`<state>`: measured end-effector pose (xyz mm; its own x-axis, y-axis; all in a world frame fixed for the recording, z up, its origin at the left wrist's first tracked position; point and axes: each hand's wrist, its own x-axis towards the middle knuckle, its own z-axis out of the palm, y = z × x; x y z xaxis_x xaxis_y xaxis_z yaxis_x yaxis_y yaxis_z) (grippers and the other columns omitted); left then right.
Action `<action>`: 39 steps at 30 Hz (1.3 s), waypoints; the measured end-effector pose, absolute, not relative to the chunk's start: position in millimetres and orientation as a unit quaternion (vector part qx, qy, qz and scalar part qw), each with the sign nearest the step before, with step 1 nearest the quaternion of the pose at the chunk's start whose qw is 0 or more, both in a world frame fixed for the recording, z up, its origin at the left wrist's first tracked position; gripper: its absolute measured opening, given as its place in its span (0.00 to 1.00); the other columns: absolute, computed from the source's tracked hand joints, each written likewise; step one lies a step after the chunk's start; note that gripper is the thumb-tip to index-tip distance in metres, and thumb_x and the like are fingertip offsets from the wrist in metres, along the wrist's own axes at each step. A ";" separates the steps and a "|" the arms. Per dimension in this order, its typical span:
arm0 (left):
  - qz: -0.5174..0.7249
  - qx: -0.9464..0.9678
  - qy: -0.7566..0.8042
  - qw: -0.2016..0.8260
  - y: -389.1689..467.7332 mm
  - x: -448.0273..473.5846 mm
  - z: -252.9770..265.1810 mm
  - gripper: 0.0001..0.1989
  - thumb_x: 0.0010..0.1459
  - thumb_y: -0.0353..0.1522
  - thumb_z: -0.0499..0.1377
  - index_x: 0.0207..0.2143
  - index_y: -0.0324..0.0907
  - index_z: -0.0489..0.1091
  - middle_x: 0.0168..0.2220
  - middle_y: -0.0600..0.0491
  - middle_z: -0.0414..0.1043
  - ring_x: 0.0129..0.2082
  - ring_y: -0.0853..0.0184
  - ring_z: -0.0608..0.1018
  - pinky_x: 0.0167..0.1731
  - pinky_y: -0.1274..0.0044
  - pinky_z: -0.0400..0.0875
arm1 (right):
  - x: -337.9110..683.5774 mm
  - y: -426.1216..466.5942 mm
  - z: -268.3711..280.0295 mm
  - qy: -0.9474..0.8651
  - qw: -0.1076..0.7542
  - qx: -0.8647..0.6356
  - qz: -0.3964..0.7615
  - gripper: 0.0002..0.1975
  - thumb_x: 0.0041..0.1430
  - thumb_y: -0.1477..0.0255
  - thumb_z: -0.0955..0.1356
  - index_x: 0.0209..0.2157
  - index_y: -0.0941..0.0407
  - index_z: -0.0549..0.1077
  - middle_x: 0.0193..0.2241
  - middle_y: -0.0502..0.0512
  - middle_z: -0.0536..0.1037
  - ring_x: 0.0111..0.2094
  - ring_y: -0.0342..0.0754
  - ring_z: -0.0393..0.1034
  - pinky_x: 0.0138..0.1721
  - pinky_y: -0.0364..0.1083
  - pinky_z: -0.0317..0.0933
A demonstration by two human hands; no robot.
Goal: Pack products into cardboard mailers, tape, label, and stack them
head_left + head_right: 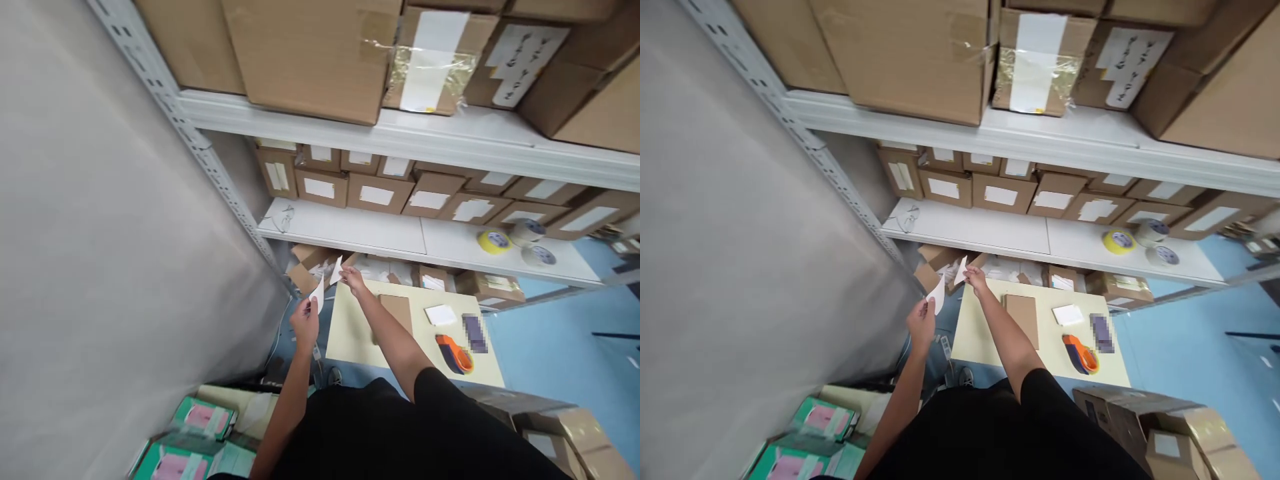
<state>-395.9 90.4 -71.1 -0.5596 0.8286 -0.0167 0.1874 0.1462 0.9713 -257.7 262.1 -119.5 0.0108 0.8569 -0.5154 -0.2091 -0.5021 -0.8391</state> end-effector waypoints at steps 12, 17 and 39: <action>0.444 0.564 0.650 0.250 100.7 -358.8 -110.7 0.10 0.63 0.38 0.60 0.40 0.48 0.82 0.42 0.45 0.80 0.46 0.55 0.80 0.53 0.67 0.71 | -209.2 145.1 -122.1 -0.319 0.392 -0.505 0.699 0.21 0.52 0.50 0.73 0.30 0.56 0.79 0.32 0.57 0.83 0.37 0.50 0.77 0.38 0.46 0.67; 0.337 0.690 0.567 0.298 94.1 -295.3 -137.1 0.20 0.59 0.40 0.65 0.53 0.48 0.78 0.61 0.44 0.72 0.64 0.48 0.69 0.63 0.60 0.64 | -155.6 112.5 -134.3 -0.257 0.497 -0.600 0.572 0.18 0.43 0.55 0.77 0.27 0.56 0.79 0.28 0.53 0.81 0.31 0.47 0.74 0.36 0.45 0.65; 0.310 0.459 0.711 0.434 101.6 -156.4 -228.7 0.07 0.53 0.35 0.62 0.29 0.45 0.67 0.26 0.56 0.74 0.30 0.65 0.79 0.37 0.76 0.69 | -8.7 92.3 -225.8 -0.354 0.402 -0.754 0.380 0.32 0.47 0.73 0.73 0.58 0.57 0.73 0.17 0.41 0.70 0.23 0.49 0.68 0.34 0.45 0.63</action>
